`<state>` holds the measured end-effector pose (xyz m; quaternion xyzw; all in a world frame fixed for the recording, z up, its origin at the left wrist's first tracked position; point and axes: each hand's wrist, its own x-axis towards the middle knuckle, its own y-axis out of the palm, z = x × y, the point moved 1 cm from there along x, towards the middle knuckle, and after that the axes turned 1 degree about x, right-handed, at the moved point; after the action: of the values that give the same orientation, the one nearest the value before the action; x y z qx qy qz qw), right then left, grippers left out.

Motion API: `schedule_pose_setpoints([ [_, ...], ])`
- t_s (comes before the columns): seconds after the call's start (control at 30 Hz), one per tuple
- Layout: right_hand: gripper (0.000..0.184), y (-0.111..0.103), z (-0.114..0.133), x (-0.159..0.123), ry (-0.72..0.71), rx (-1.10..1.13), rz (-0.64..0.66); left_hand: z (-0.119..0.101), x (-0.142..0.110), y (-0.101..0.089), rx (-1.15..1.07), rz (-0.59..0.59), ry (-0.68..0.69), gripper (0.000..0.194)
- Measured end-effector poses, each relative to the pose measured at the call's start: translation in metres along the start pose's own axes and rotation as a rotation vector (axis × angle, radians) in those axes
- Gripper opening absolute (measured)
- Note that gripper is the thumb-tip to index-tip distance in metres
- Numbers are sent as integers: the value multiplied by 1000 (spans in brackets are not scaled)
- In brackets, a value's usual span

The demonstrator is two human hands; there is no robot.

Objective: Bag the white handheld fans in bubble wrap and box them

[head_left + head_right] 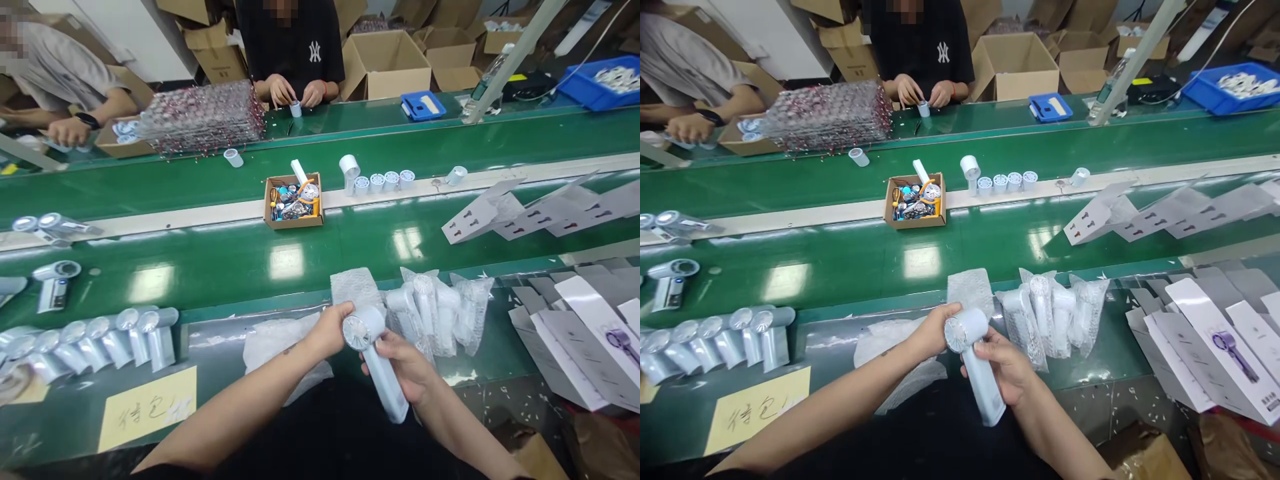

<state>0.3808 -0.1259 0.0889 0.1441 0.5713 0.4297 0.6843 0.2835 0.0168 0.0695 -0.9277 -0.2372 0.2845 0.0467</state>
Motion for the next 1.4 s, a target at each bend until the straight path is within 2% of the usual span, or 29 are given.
schedule_pose_setpoints([
  [0.1, 45, -3, 5, -2, -33, -126, -17, 4, -14, 1, -199, -57, -36, 21],
  [0.17, 42, -9, 4, -6, -36, -209, -66, 5, -20, 1, -276, -203, -61, 23],
  [0.2, 42, -10, 2, -7, -36, -232, -91, 3, -23, 1, -270, -283, -20, 24],
  [0.23, 41, -11, -1, -9, -42, -240, -111, 1, -27, 2, -220, -349, 64, 23],
  [0.3, 43, -9, -9, -12, -57, -224, -131, -4, -37, 2, -14, -422, 334, 20],
  [0.37, 45, -4, -16, -15, -73, -193, -149, -6, -50, 0, 203, -438, 626, 16],
  [0.43, 48, 1, -21, -20, -80, -172, -165, -2, -63, -5, 361, -441, 861, 13],
  [0.5, 53, 4, -24, -24, -95, -144, -193, 6, -74, -10, 482, -410, 1001, 19],
  [0.57, 57, 5, -26, -27, -114, -128, -233, 16, -80, -11, 560, -360, 1048, 26],
  [0.63, 58, 4, -30, -29, -106, -121, -286, 26, -82, -8, 590, -326, 1012, 26],
  [0.73, 60, 1, -35, -31, -69, -96, -367, 34, -79, 2, 568, -328, 817, 17],
  [0.83, 59, -2, -37, -35, -83, -84, -422, 27, -80, 11, 516, -248, 694, 14],
  [0.93, 51, -2, -37, -38, -111, -95, -397, 6, -81, 14, 472, -142, 745, 15],
  [1.07, 50, 3, -38, -38, -67, -53, -309, -16, -79, 17, 462, -195, 793, 16],
  [1.13, 55, 1, -38, -35, -68, -10, -299, -17, -80, 23, 547, -112, 904, 19],
  [1.2, 54, -5, -39, -31, -92, 3, -356, -13, -81, 28, 623, 11, 979, 21],
  [1.23, 49, -9, -39, -30, -113, -9, -411, -9, -80, 29, 616, 33, 944, 21],
  [1.3, 39, -18, -37, -33, -162, -109, -523, -3, -78, 28, 501, 34, 735, 17],
  [1.37, 36, -23, -33, -45, -231, -375, -553, 1, -77, 23, 345, 16, 442, 13],
  [1.4, 35, -25, -30, -55, -279, -563, -523, 2, -78, 20, 277, 0, 305, 13],
])
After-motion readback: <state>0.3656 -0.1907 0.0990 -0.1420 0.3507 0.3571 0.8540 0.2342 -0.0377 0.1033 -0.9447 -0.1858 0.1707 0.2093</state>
